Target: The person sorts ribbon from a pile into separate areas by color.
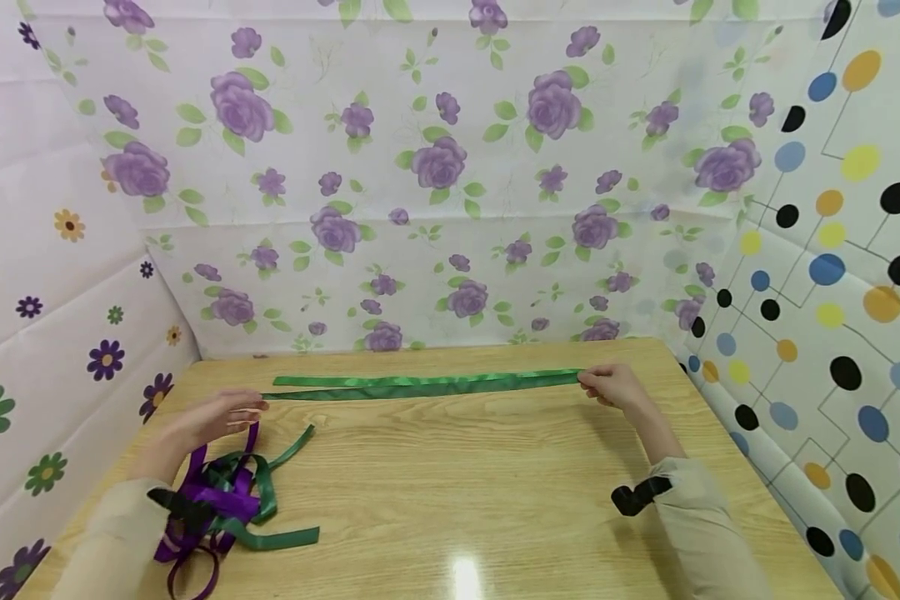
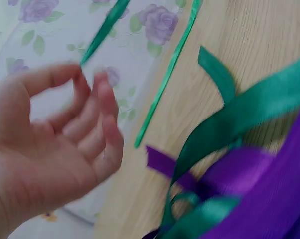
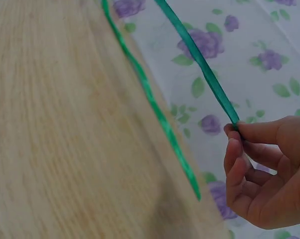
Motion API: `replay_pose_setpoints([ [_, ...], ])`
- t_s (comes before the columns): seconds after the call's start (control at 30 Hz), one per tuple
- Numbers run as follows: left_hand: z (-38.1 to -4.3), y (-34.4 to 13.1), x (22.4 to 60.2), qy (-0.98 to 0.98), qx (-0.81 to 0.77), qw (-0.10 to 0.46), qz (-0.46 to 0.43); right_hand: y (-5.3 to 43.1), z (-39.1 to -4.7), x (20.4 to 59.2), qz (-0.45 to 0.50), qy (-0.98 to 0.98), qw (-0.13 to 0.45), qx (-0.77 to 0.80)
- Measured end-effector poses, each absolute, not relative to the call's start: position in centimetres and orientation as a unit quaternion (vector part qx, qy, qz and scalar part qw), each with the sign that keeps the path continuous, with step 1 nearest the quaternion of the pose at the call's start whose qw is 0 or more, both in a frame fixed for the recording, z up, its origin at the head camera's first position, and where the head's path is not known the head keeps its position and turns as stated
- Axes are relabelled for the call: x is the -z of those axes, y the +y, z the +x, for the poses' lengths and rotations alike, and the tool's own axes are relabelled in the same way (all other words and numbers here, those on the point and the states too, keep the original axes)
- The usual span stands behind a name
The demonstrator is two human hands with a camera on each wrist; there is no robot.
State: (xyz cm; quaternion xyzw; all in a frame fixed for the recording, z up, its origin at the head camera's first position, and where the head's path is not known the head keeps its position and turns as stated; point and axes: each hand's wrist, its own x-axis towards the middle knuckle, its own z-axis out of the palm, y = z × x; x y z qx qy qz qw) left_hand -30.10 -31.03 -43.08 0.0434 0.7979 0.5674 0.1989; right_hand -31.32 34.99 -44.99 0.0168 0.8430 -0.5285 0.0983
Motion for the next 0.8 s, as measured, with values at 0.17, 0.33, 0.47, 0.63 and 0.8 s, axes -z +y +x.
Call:
replay_pose_setpoints([
  [0.17, -31.5, -30.0, 44.7, 0.755, -0.632, 0.173, -0.025, 34.9, -32.3, 46.5, 0.029, 0.856, 0.098, 0.507],
  [0.33, -32.2, -28.7, 45.6, 0.751, -0.641, 0.133, -0.086, 34.7, -33.0, 47.5, 0.035, 0.863, 0.095, 0.494],
  [0.47, -32.3, -27.9, 45.8, 0.774, -0.614, 0.109, -0.107, 34.5, -33.7, 47.9, 0.045, 0.86, 0.095, 0.499],
  [0.63, -32.6, -27.1, 45.8, 0.771, -0.617, 0.1, -0.123, 33.8, -34.1, 48.0, 0.055, 0.861, 0.085, 0.498],
  [0.8, -32.8, -26.7, 46.2, 0.763, -0.623, 0.096, -0.143, 33.2, -34.3, 48.4, 0.083, 0.859, 0.082, 0.499],
])
